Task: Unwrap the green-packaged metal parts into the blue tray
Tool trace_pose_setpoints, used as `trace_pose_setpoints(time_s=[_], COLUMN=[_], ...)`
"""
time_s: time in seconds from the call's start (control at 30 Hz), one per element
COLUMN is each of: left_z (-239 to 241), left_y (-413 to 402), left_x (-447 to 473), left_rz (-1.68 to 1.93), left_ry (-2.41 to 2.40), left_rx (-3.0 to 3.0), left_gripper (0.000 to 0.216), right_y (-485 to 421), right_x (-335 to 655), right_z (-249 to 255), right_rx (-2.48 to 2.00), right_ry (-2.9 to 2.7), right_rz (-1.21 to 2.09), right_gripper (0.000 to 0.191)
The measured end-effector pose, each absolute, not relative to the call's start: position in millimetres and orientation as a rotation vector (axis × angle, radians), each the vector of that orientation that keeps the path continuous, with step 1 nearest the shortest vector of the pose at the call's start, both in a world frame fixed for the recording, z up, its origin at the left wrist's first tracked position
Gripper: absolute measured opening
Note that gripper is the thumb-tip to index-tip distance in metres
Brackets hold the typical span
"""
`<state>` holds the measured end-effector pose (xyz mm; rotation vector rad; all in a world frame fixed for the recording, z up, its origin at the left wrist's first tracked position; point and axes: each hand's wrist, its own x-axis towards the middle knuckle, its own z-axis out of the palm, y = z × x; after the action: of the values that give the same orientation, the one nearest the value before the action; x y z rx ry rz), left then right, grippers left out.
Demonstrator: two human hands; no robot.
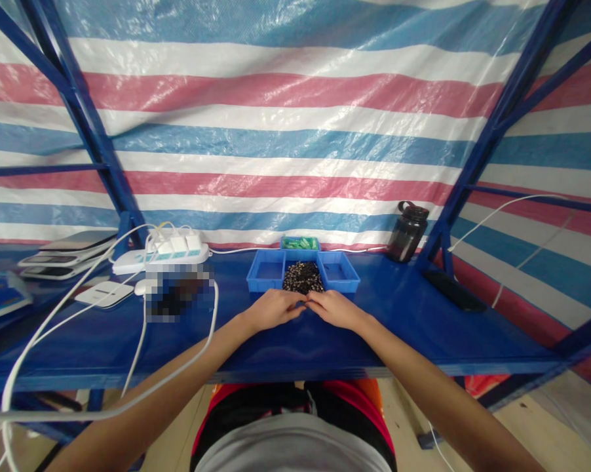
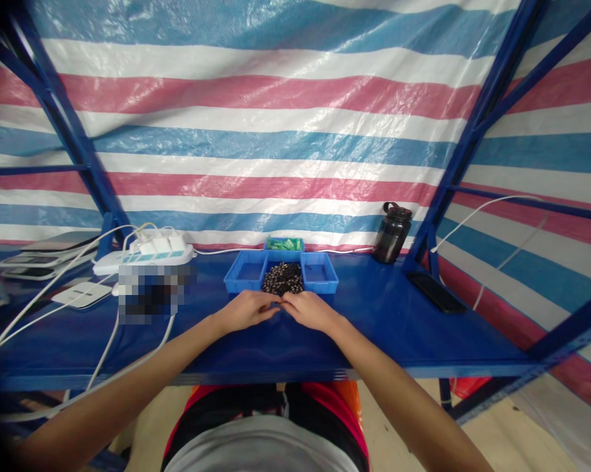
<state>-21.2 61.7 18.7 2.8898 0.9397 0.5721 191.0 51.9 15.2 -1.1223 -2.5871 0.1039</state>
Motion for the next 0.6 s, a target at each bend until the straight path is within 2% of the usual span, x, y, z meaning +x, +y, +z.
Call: trace_pose_setpoints(time_s=[0.33,0.6], left_z=[20.1,22.5], left_y=[64.4,60.6], left_x=[-23.2,-24.0], left_rz=[0.666,0.651], left_ry=[0.970,0.919], left_rx=[2.864,2.893], left_gripper=[0.020,0.025], right_y=[50.7,49.6], right_x=[192.7,191.5], right_z=[19.6,20.2], right_rx=[-0.998,-1.018], right_ry=[-2.519,-2.536], right_rz=[0.290,0.304], right_gripper=[0.022,0.020])
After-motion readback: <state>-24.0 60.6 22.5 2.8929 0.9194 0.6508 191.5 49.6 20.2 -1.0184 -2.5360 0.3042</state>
